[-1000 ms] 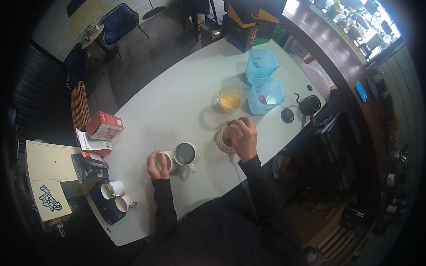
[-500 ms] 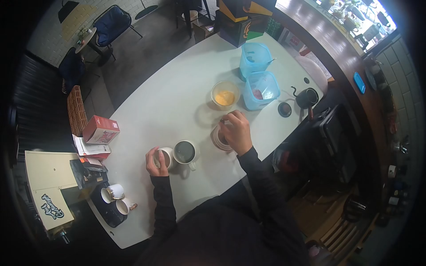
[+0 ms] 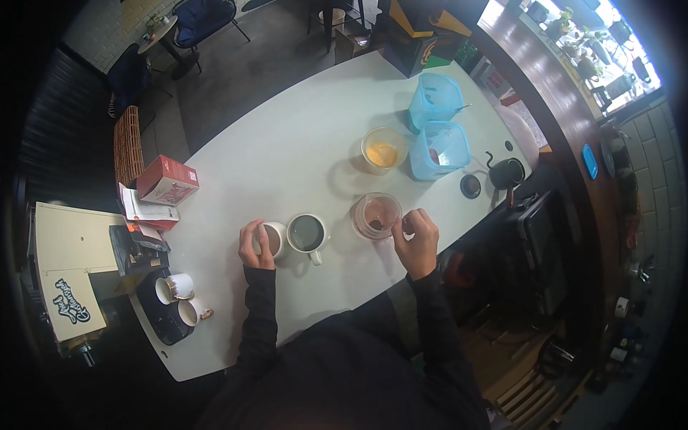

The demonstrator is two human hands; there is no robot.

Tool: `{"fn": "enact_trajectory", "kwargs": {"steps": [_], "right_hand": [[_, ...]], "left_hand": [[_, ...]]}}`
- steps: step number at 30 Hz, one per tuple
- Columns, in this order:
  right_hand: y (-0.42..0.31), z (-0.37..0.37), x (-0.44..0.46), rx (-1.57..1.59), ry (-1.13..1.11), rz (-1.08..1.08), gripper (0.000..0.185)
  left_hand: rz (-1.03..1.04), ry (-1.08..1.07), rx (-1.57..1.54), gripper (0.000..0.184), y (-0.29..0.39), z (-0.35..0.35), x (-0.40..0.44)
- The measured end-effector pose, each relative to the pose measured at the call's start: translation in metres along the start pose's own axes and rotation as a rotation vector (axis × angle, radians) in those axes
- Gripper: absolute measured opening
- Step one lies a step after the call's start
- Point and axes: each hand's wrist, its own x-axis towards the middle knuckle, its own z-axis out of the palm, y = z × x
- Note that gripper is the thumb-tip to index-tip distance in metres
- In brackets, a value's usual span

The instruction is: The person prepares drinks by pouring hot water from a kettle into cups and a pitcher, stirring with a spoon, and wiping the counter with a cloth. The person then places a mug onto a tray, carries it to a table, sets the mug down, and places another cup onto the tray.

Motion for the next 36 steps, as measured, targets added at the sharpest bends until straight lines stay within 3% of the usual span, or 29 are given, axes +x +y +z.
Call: {"fn": "enact_trajectory", "kwargs": {"steps": [5,11,13,16,17,19,23,28,31,34,36], "right_hand": [[0.007,0.013,-0.009,0.007,0.016,0.053,0.017],[0.01,0.028,-0.02,0.069,0.211,0.132,0.025],[0.018,0.031,-0.027,0.122,0.096,0.366,0.033],[0.022,0.039,-0.033,0.381,0.075,0.482,0.04],[0.021,0.043,-0.032,0.379,0.065,0.476,0.04],[0.019,0.05,-0.032,0.399,0.248,0.353,0.045],[0.02,0.047,-0.023,0.429,0.328,0.367,0.045],[0.029,0.022,-0.007,0.316,0.243,0.292,0.041],[0.019,-0.007,0.01,-0.019,0.061,0.105,0.034],[-0.01,-0.021,0.026,-0.132,-0.062,-0.01,0.035],[-0.034,-0.025,0.034,-0.182,-0.117,-0.01,0.034]], "left_hand": [[0.004,0.019,-0.018,0.021,0.0,0.0,0.0],[0.021,0.029,-0.029,0.021,-0.001,-0.001,0.0],[0.036,0.032,-0.035,0.021,-0.002,0.0,0.0],[0.03,0.035,-0.057,0.021,-0.004,-0.001,0.0],[0.024,0.044,-0.056,0.021,-0.004,-0.001,0.0],[0.038,0.038,-0.055,0.022,-0.003,-0.002,-0.001],[0.033,0.036,-0.073,0.022,-0.003,-0.004,-0.001],[0.018,0.052,-0.085,0.021,0.001,-0.008,-0.001],[-0.017,0.023,-0.098,0.022,0.001,-0.01,-0.001],[0.021,0.027,-0.088,0.023,-0.008,-0.008,-0.003],[0.039,0.012,-0.121,0.037,-0.016,-0.007,-0.005]]}}
